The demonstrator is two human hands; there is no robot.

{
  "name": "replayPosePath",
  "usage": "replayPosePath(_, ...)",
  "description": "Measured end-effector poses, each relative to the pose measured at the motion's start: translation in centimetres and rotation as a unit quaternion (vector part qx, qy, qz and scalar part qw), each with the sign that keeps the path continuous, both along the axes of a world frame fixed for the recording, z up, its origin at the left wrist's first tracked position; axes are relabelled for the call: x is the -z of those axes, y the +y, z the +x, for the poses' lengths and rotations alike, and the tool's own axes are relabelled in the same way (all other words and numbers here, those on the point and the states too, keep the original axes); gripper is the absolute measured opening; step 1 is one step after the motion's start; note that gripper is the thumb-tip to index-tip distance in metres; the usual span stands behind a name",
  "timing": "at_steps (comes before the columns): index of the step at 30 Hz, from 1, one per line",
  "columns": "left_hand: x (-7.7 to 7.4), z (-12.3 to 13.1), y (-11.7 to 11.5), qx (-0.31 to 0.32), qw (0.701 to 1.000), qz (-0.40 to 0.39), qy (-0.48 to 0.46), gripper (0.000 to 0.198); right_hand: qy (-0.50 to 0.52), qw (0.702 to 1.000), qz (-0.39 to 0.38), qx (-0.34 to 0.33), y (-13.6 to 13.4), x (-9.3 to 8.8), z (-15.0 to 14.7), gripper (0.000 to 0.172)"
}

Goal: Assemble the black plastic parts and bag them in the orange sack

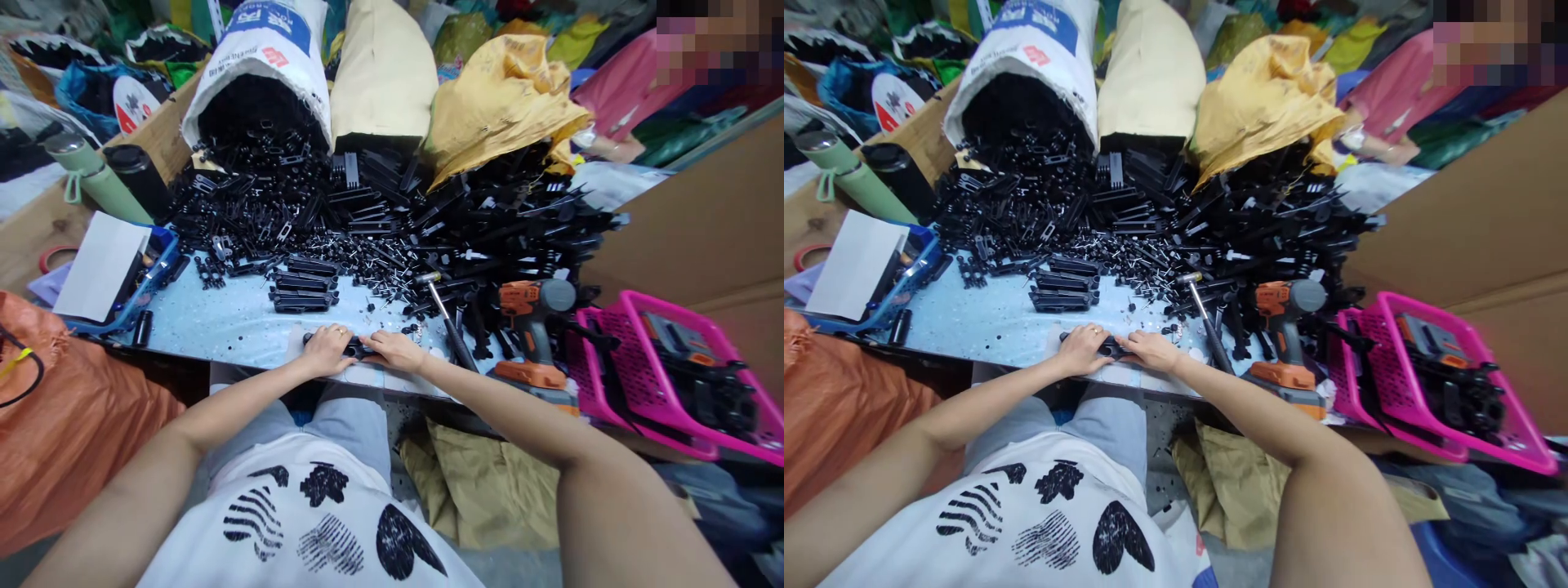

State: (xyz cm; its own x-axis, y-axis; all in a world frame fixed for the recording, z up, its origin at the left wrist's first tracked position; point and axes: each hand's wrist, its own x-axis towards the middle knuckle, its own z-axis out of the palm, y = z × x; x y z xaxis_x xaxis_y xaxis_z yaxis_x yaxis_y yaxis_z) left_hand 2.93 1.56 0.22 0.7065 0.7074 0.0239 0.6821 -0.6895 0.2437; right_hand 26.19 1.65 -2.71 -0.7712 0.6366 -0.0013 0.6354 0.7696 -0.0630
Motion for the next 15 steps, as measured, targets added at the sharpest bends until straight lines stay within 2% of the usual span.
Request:
replayPosePath(5, -1.0, -2.1, -0.3, 0.078, 0.995, 0.040, 0.046, 0.052, -0.006, 0.987, 0.035, 0.154, -1.7, -1.2, 0.0, 0.062)
replayPosePath(7, -1.3, -3.1, 0.1, 0.092, 0.995, 0.022, 0.037, 0.046, -0.010, 0.987, 0.030, 0.160, -2.4, -1.8, -0.5, 0.063)
replayPosePath(9, -1.6, -4.0, 0.6, 0.073, 0.997, -0.017, 0.027, 0.039, 0.013, 0.989, 0.009, 0.144, -2.9, -2.5, -1.2, 0.064)
replayPosePath(12, -1.7, -4.8, 1.4, 0.048, 0.996, -0.067, 0.016, 0.045, 0.066, 0.990, -0.060, 0.111, -3.4, -3.8, -2.5, 0.064)
replayPosePath(15, -1.7, -4.9, 1.5, -0.009, 0.998, -0.057, 0.019, 0.049, 0.052, 0.985, -0.098, 0.132, -3.8, -5.3, -4.0, 0.061)
